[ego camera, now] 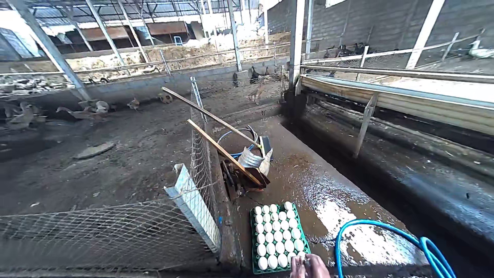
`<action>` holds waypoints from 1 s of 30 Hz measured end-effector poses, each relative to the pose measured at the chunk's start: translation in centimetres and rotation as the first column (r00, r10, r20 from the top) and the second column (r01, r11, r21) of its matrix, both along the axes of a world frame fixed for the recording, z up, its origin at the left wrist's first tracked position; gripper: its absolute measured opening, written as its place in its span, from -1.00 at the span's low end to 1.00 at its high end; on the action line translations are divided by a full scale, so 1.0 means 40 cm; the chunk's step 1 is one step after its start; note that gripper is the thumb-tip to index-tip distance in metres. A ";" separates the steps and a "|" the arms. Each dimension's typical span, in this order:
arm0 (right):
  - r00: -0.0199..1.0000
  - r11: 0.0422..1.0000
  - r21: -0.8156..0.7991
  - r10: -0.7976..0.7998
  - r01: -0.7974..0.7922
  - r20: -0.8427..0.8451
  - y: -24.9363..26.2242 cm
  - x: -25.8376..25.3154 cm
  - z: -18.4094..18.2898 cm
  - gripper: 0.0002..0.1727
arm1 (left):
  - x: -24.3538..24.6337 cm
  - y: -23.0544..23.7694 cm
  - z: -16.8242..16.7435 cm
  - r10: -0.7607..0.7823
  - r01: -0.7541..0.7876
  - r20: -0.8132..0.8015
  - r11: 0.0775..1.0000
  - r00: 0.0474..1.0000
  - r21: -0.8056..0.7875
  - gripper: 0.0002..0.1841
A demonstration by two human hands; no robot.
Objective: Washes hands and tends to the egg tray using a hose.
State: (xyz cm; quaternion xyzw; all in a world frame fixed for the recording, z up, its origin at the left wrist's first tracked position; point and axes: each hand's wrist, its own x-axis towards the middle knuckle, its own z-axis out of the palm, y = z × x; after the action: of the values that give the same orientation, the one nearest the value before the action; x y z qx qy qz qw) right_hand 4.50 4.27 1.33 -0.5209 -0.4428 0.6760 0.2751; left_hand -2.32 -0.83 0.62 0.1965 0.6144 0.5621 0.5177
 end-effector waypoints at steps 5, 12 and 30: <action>0.962 0.950 0.261 0.106 -0.173 0.251 -0.015 0.010 -0.025 -0.57 | 0.011 -0.024 -0.021 -0.110 0.106 -0.129 0.994 0.986 -0.036 -0.40; 0.984 0.981 0.192 -0.027 -0.007 0.177 -0.024 0.004 -0.003 -0.56 | 0.026 -0.029 0.013 -0.063 0.058 -0.150 0.998 0.987 -0.039 -0.41; 0.958 0.953 0.297 -0.029 -0.060 0.285 -0.027 0.007 0.015 -0.54 | 0.005 -0.004 0.036 -0.122 0.118 -0.096 0.992 0.988 -0.045 -0.46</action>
State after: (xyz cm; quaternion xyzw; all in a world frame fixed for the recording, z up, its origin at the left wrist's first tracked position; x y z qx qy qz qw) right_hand 4.77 3.19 1.95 -0.5612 -0.5805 0.5197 0.2792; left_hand -2.11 -0.99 2.06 0.2503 0.6374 0.5072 0.5232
